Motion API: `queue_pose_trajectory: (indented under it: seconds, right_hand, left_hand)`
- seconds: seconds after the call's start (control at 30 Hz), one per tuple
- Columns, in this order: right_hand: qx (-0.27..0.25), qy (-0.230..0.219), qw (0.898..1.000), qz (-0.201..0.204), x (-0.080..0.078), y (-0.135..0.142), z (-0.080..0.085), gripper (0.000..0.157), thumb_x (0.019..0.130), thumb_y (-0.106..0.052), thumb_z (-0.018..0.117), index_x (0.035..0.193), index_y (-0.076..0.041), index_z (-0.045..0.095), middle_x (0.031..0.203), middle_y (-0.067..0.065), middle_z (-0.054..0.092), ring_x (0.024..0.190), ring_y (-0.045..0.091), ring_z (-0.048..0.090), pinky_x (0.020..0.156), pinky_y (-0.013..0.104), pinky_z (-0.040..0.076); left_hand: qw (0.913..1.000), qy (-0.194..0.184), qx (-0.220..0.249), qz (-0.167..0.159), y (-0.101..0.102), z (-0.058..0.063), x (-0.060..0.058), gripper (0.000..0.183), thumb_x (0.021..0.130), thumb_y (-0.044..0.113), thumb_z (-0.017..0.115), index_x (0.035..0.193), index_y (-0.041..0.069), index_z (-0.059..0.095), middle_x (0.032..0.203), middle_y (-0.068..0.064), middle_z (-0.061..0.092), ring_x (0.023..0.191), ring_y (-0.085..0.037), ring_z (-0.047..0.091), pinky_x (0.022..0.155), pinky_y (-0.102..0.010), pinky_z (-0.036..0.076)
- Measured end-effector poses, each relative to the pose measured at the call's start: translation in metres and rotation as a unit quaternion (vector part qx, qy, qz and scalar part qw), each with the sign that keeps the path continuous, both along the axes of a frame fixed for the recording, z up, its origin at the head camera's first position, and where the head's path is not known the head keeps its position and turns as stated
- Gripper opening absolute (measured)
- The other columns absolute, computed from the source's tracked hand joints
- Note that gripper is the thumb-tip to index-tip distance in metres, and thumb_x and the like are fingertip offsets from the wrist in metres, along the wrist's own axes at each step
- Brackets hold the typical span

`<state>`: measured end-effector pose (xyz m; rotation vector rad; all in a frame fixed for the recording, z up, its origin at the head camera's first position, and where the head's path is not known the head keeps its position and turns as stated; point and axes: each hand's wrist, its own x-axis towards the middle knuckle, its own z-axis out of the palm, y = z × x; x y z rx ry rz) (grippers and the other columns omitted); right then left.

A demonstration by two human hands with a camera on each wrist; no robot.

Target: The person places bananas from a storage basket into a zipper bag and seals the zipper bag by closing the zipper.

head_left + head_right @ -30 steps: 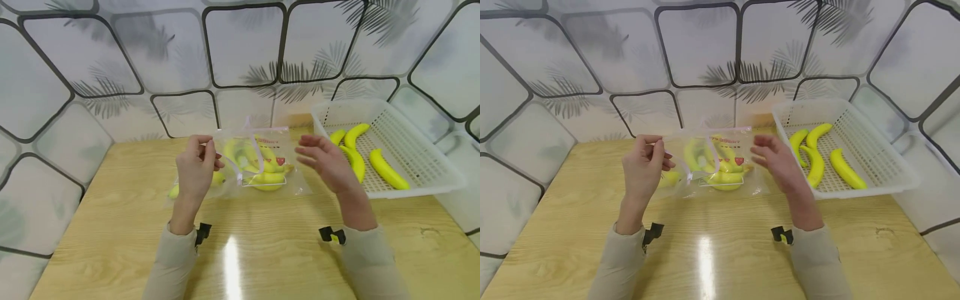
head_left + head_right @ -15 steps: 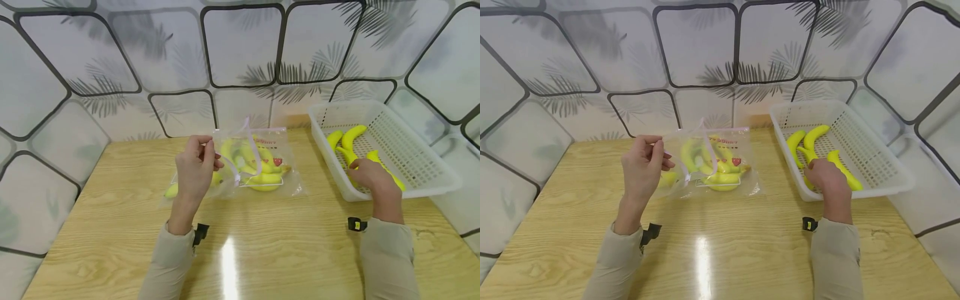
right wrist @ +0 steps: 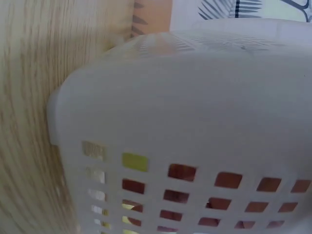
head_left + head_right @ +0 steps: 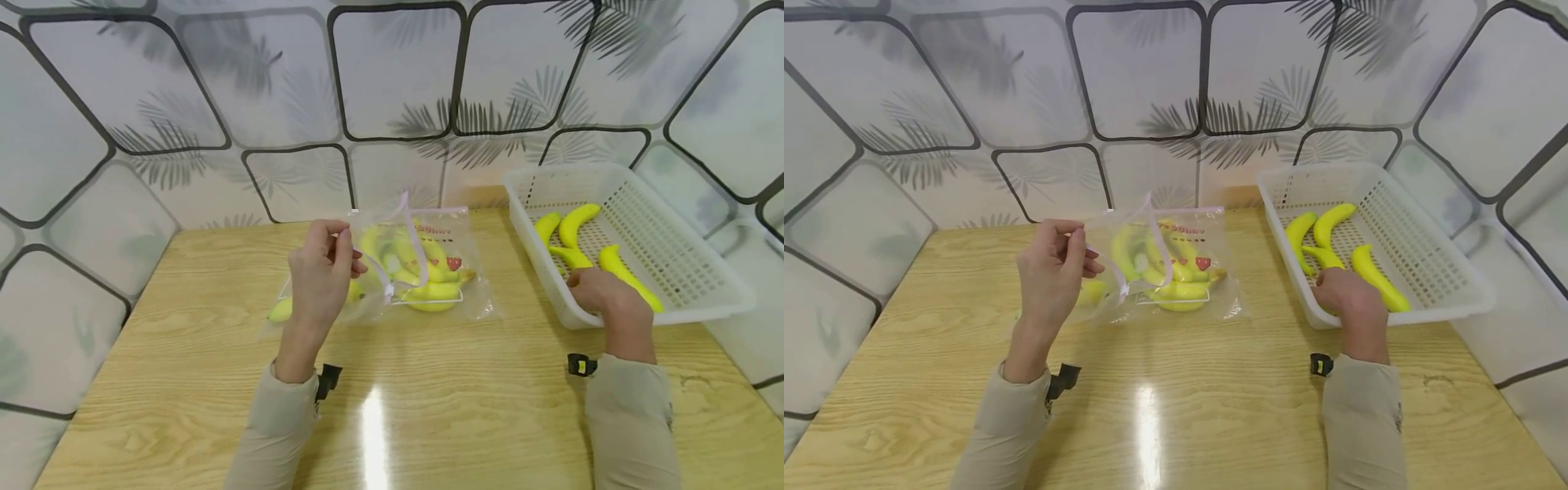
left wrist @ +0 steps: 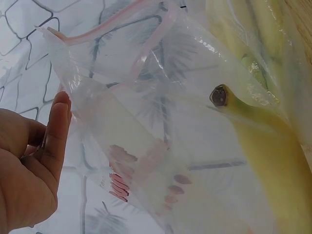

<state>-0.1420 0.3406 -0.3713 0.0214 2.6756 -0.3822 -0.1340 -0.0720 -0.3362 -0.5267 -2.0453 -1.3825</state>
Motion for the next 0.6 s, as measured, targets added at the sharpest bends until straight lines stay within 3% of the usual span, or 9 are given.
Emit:
queue_pose_trajectory:
  seconds: [0.07, 0.17, 0.3, 0.43, 0.6]
  right_hand:
    - [-0.008, 0.01, 0.999, -0.03, 0.0012, -0.0004, -0.0001, 0.051, 0.096, -0.024, 0.046, 0.135, 0.009, 0.046, 0.136, 0.045, 0.039, 0.114, 0.057, 0.045, 0.079, 0.057, 0.049]
    - [-0.034, 0.033, 0.995, -0.083, 0.0037, -0.0006, -0.0001, 0.045, 0.095, -0.017, 0.043, 0.131, 0.01, 0.042, 0.137, 0.056, 0.018, 0.102, 0.058, 0.046, 0.069, 0.052, 0.049]
    - [-0.075, 0.066, 0.987, -0.13, 0.0059, -0.0006, -0.0005, 0.039, 0.094, -0.005, 0.031, 0.129, 0.011, 0.035, 0.136, 0.06, -0.008, 0.069, 0.035, 0.048, 0.056, 0.039, 0.044]
    - [-0.096, 0.112, 0.976, -0.159, 0.004, -0.0014, -0.0015, 0.038, 0.097, -0.009, 0.023, 0.129, 0.01, 0.029, 0.135, 0.059, -0.014, 0.059, 0.03, 0.044, 0.053, 0.038, 0.04]
    - [-0.113, 0.16, 0.965, -0.176, 0.0012, -0.0038, -0.0004, 0.039, 0.101, -0.013, 0.022, 0.132, 0.01, 0.027, 0.134, 0.053, 0.002, 0.062, 0.033, 0.045, 0.055, 0.039, 0.04]
  left_hand:
    - [1.0, 0.0, 0.0, 0.0, -0.0003, -0.0007, 0.0003, 0.01, 0.1, -0.002, 0.053, 0.103, -0.009, 0.058, 0.066, -0.018, 0.066, 0.049, -0.023, 0.065, 0.048, -0.017, 0.053]
    - [1.0, 0.0, -0.002, 0.002, -0.0008, -0.0019, 0.0007, 0.01, 0.1, -0.002, 0.052, 0.103, -0.009, 0.058, 0.066, -0.017, 0.066, 0.049, -0.022, 0.065, 0.048, -0.017, 0.053]
    - [1.0, 0.004, -0.003, 0.004, -0.0011, -0.0023, 0.0008, 0.01, 0.1, -0.001, 0.052, 0.103, -0.009, 0.059, 0.066, -0.017, 0.066, 0.049, -0.021, 0.065, 0.048, -0.017, 0.053]
    - [1.0, 0.006, -0.001, 0.004, -0.0012, -0.0023, 0.0, 0.011, 0.1, -0.001, 0.052, 0.103, -0.008, 0.059, 0.066, -0.017, 0.066, 0.049, -0.022, 0.065, 0.048, -0.018, 0.053]
    - [0.9999, 0.01, -0.001, 0.004, -0.0018, -0.0021, -0.0005, 0.01, 0.1, -0.001, 0.052, 0.103, -0.008, 0.059, 0.066, -0.017, 0.066, 0.049, -0.022, 0.065, 0.048, -0.017, 0.053]
